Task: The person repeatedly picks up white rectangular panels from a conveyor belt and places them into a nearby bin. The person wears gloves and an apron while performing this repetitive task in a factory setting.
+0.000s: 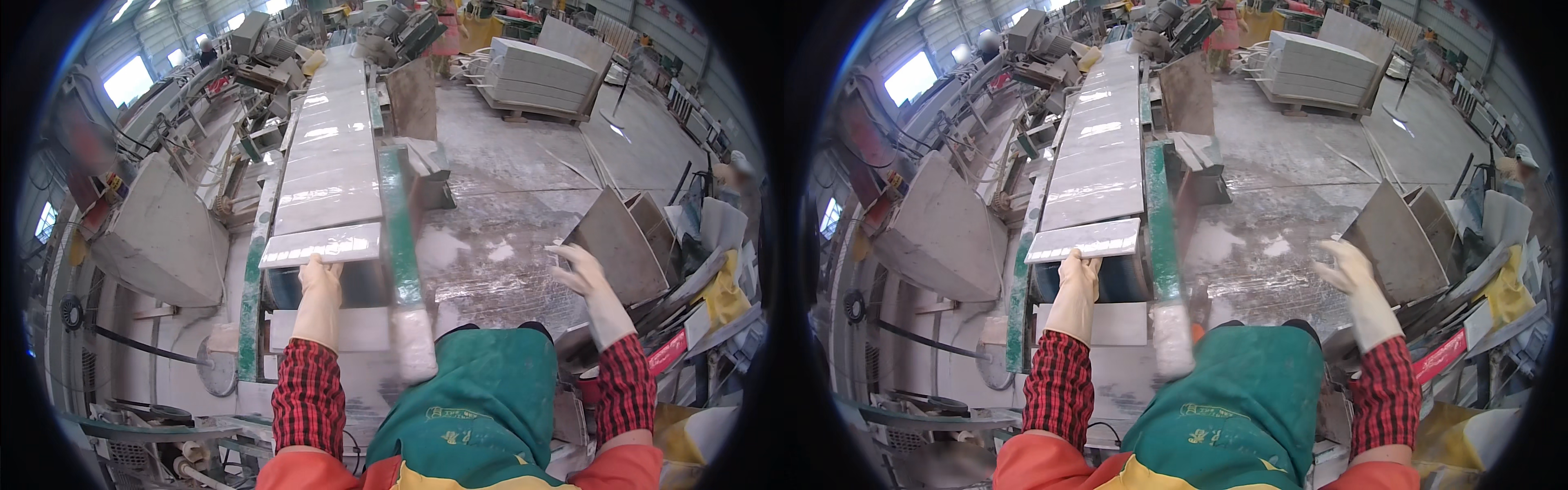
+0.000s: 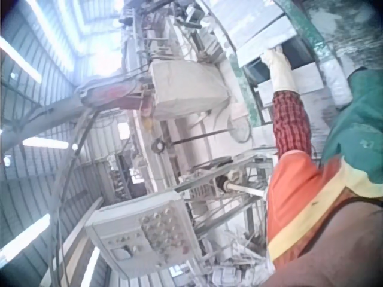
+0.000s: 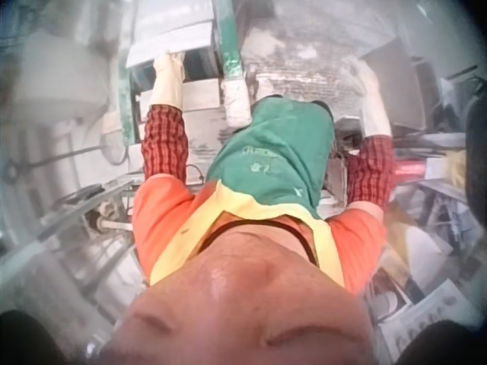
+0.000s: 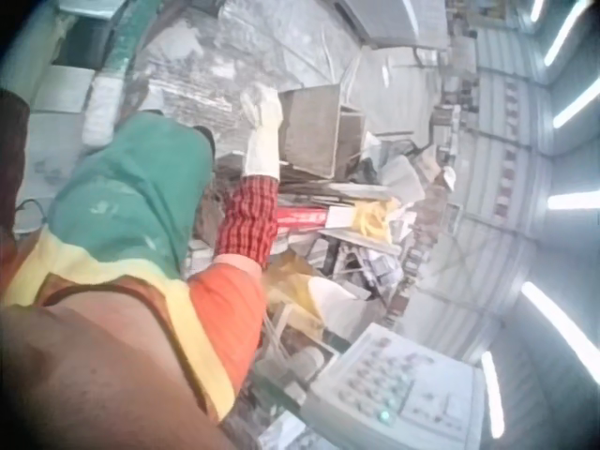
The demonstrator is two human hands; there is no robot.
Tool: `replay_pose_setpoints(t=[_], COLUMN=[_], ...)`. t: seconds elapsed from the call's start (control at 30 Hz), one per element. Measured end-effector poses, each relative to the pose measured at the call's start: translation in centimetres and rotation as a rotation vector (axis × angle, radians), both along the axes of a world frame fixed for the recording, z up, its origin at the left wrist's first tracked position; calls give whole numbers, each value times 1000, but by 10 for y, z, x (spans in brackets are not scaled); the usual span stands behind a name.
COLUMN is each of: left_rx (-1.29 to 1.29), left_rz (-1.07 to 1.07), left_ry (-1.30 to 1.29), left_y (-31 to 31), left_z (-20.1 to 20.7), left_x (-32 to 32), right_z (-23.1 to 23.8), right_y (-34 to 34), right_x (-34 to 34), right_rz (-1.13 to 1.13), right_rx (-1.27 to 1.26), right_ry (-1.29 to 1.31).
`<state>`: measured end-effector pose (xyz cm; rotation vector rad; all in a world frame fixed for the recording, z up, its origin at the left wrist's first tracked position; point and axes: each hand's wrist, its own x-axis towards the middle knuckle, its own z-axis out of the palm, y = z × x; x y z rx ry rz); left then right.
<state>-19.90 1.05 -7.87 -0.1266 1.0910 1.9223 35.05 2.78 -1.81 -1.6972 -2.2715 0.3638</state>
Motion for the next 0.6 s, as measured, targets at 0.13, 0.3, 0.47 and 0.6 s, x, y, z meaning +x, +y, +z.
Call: replay_pose_setpoints(t=[0.13,0.3,0.47,0.6], left_rx=[-32,-74,-204,-212], left_rz=[9,5,87,3], left_ry=[-23,-16,97,108], left_y=[18,38,40,37], left_z=[-34,-66,-46,-40], left_x=[-5,-20,-14,-15], right_z=[-6,-40,-64,-73], right_y=[-91,-207,-210,-213], right_x=[143,249,221,220], right_rz=[-472,-995,-1099,-1010], right_rx=[269,129,73,208], right_ry=[-357,-421,-485,-552])
